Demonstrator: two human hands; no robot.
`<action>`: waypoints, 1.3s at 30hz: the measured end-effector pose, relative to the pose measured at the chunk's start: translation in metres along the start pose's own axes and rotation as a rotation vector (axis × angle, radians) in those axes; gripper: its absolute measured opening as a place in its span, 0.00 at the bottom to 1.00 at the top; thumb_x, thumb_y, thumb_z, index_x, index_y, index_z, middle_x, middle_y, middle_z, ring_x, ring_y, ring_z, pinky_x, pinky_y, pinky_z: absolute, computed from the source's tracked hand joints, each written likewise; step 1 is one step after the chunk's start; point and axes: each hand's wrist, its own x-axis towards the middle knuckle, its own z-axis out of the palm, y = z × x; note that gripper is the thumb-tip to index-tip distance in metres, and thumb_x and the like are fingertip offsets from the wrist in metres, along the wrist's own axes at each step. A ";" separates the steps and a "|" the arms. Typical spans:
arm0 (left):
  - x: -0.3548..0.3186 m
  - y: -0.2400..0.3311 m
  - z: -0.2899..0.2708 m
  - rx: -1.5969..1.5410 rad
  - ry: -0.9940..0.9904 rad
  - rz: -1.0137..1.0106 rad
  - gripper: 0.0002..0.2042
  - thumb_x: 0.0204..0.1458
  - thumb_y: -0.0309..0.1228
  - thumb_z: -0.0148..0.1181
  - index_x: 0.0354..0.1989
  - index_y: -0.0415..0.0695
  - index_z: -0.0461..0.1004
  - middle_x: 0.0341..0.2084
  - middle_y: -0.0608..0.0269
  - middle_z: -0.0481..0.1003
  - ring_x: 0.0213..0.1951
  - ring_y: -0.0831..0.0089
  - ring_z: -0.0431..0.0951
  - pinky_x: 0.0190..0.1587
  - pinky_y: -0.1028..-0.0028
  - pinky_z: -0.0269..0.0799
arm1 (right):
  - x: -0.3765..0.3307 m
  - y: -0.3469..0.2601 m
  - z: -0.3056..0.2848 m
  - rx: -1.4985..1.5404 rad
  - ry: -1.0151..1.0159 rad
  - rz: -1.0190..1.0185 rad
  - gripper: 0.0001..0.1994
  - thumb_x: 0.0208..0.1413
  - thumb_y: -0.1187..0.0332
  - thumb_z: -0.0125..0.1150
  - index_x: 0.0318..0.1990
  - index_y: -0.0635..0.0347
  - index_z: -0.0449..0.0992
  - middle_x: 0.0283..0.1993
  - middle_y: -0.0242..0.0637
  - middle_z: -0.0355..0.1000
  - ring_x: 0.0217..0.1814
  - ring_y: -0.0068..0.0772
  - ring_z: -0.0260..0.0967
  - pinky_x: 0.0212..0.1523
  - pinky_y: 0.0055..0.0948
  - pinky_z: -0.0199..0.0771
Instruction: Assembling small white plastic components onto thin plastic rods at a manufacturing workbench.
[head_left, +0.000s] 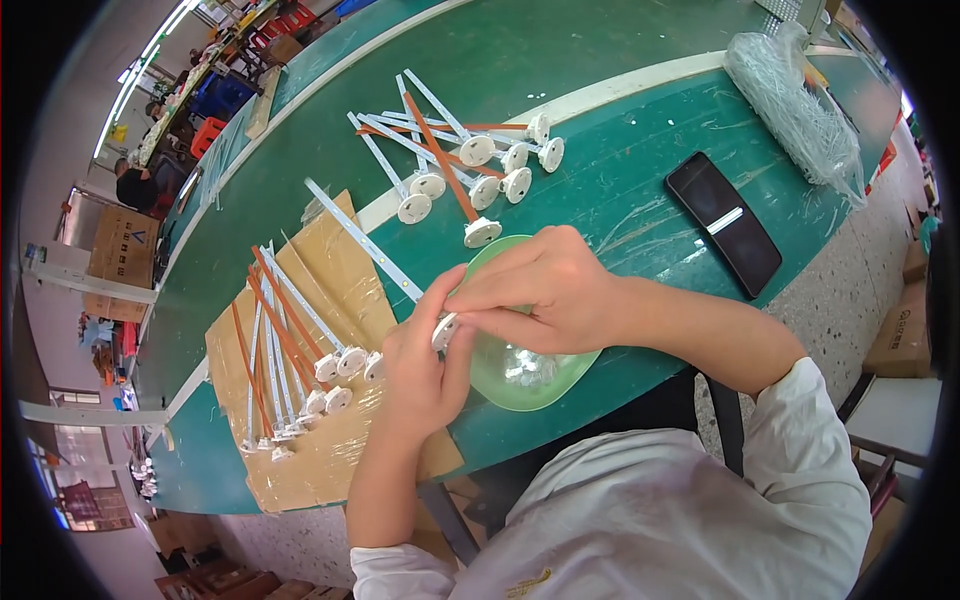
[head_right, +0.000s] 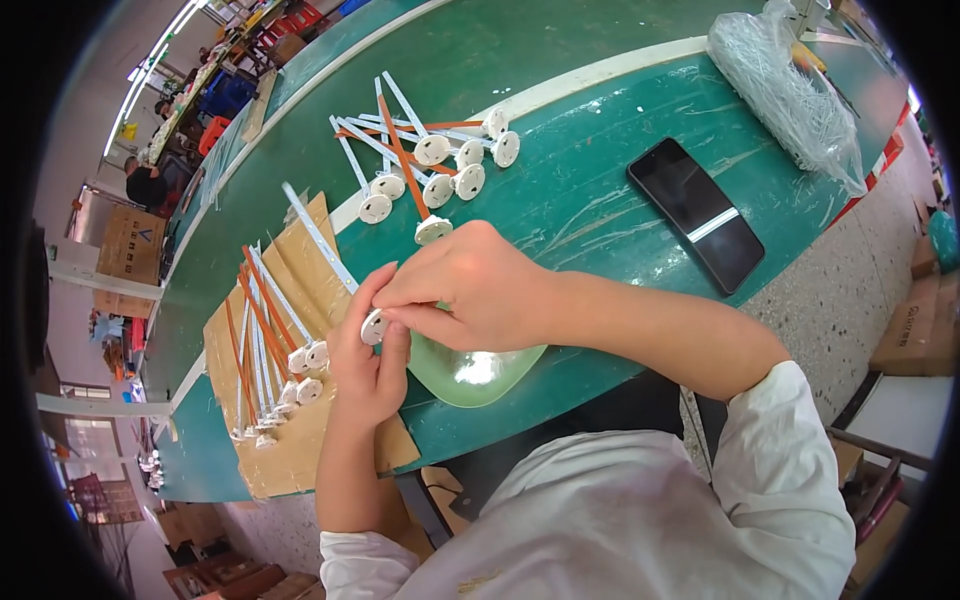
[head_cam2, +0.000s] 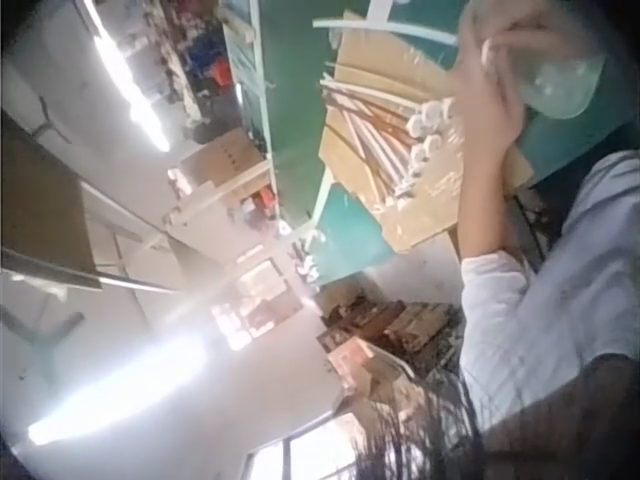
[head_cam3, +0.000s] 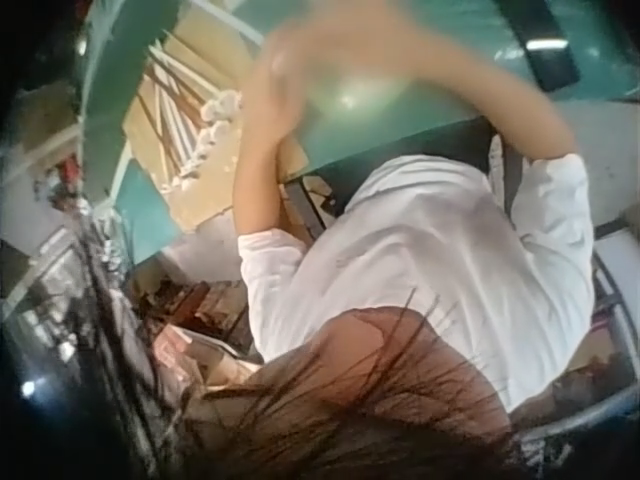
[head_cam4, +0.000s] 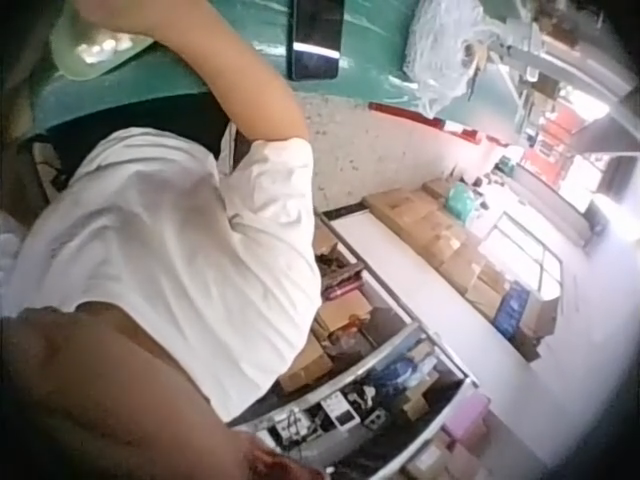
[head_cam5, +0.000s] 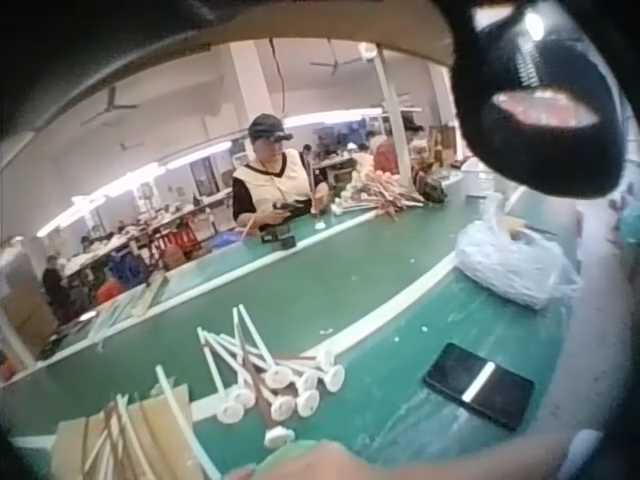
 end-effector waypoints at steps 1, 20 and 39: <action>0.000 0.001 0.000 -0.038 -0.021 -0.077 0.23 0.54 0.17 0.57 0.61 0.33 0.68 0.36 0.44 0.79 0.36 0.54 0.84 0.39 0.67 0.76 | -0.001 0.002 0.000 -0.018 0.006 -0.012 0.08 0.48 0.75 0.70 0.38 0.61 0.83 0.33 0.38 0.81 0.31 0.39 0.80 0.28 0.29 0.79; -0.001 -0.010 -0.012 0.273 0.371 0.368 0.21 0.41 0.21 0.75 0.44 0.37 0.71 0.29 0.53 0.80 0.28 0.61 0.82 0.30 0.69 0.76 | 0.007 -0.011 -0.006 -0.296 0.070 -0.438 0.13 0.41 0.77 0.68 0.38 0.69 0.81 0.41 0.46 0.78 0.35 0.38 0.80 0.29 0.27 0.82; -0.009 -0.016 -0.010 -0.523 0.133 -0.133 0.09 0.64 0.20 0.52 0.50 0.34 0.73 0.44 0.49 0.81 0.45 0.67 0.82 0.49 0.71 0.77 | 0.011 -0.015 -0.009 -0.358 -0.007 -0.495 0.11 0.40 0.75 0.70 0.35 0.58 0.83 0.42 0.35 0.79 0.40 0.32 0.79 0.32 0.26 0.80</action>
